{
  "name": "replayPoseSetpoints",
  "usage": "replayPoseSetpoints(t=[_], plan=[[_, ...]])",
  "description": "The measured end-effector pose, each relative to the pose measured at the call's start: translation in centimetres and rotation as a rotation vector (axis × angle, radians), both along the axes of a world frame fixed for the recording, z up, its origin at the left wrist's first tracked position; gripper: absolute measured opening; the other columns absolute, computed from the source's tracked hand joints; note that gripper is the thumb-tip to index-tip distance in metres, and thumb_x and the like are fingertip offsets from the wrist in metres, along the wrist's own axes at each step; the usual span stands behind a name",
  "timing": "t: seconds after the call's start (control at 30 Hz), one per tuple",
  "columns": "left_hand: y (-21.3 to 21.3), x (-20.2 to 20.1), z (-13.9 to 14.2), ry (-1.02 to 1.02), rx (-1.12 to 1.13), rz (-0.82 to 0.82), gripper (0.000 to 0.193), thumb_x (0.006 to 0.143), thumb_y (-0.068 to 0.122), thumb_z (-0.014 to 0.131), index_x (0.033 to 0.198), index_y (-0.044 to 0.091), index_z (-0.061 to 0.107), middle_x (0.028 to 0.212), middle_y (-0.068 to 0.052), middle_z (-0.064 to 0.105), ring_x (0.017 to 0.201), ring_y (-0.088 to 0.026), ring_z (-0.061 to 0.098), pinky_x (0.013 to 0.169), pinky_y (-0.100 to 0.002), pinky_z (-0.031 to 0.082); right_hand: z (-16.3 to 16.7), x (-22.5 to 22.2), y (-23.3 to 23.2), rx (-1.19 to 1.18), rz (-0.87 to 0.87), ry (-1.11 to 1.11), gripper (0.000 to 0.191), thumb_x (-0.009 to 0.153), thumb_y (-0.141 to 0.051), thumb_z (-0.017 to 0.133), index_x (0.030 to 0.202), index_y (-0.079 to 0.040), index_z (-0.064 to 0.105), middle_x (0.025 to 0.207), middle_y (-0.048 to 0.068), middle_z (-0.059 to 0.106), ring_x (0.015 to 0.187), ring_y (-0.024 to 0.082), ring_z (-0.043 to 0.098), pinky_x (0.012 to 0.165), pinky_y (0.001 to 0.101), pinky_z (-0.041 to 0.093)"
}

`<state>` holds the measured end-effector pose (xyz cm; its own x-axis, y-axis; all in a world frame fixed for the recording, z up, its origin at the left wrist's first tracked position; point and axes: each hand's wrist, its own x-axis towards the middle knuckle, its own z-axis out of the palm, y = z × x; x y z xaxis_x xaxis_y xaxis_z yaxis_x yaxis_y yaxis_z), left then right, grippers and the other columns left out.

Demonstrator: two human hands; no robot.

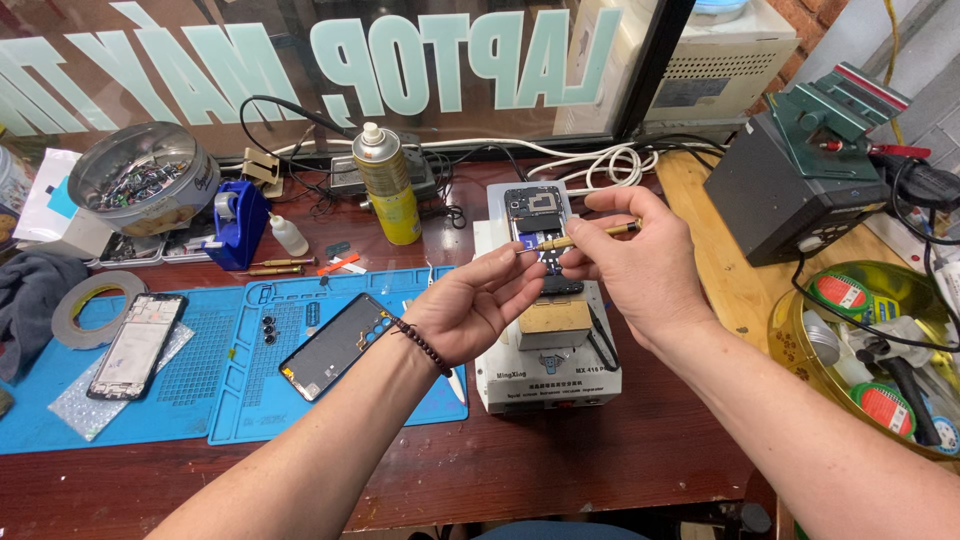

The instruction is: The person uses a small wooden stick to press and align internal components on a disassembled smartphone. They then place the back cover onto the phone, press the edges to secure it, and inspect the assembled device.

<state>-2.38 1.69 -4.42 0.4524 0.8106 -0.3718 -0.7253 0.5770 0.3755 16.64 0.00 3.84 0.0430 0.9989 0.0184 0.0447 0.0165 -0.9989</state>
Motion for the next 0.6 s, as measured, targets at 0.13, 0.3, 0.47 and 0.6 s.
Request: replayPoseSetpoints(t=[0.13, 0.3, 0.47, 0.6], plan=[[0.15, 0.27, -0.31, 0.025, 0.028, -0.009, 0.04, 0.094, 0.006, 0.066, 0.133, 0.001, 0.057, 0.117, -0.012, 0.067, 0.111, -0.022, 0.068, 0.101, -0.035, 0.058, 0.05, -0.07, -0.16, 0.009, -0.004, 0.001, 0.031, 0.091, -0.007, 0.07, 0.118, 0.002, 0.058, 0.094, 0.011, 0.068, 0.075, 0.015, 0.071, 0.063, 0.0282, 0.063], [0.29, 0.35, -0.61, 0.015, 0.075, -0.021, 0.044, 0.094, 0.006, 0.066, 0.137, 0.001, 0.055, 0.118, -0.01, 0.066, 0.111, -0.021, 0.068, 0.101, -0.034, 0.058, 0.14, 0.13, -0.14, 0.015, -0.017, 0.002, 0.031, 0.091, -0.007, 0.07, 0.119, 0.001, 0.058, 0.096, 0.01, 0.069, 0.075, 0.015, 0.072, 0.063, 0.0288, 0.064], [0.27, 0.36, -0.66, 0.021, 0.019, 0.011, 0.042, 0.093, 0.005, 0.066, 0.134, 0.0, 0.056, 0.115, -0.011, 0.065, 0.109, -0.022, 0.068, 0.101, -0.035, 0.058, 0.05, 0.19, -0.15, 0.004, -0.012, 0.001, 0.031, 0.091, -0.007, 0.07, 0.119, 0.001, 0.058, 0.097, 0.011, 0.069, 0.076, 0.014, 0.071, 0.064, 0.0287, 0.064], [0.3, 0.41, -0.84, 0.035, 0.024, 0.01, 0.04, 0.094, 0.007, 0.067, 0.133, 0.001, 0.056, 0.114, -0.009, 0.064, 0.108, -0.021, 0.066, 0.101, -0.035, 0.058, -0.05, 0.16, -0.24, -0.003, -0.022, -0.02, 0.032, 0.09, -0.006, 0.07, 0.119, 0.001, 0.059, 0.097, 0.01, 0.068, 0.076, 0.015, 0.072, 0.064, 0.0289, 0.064]])
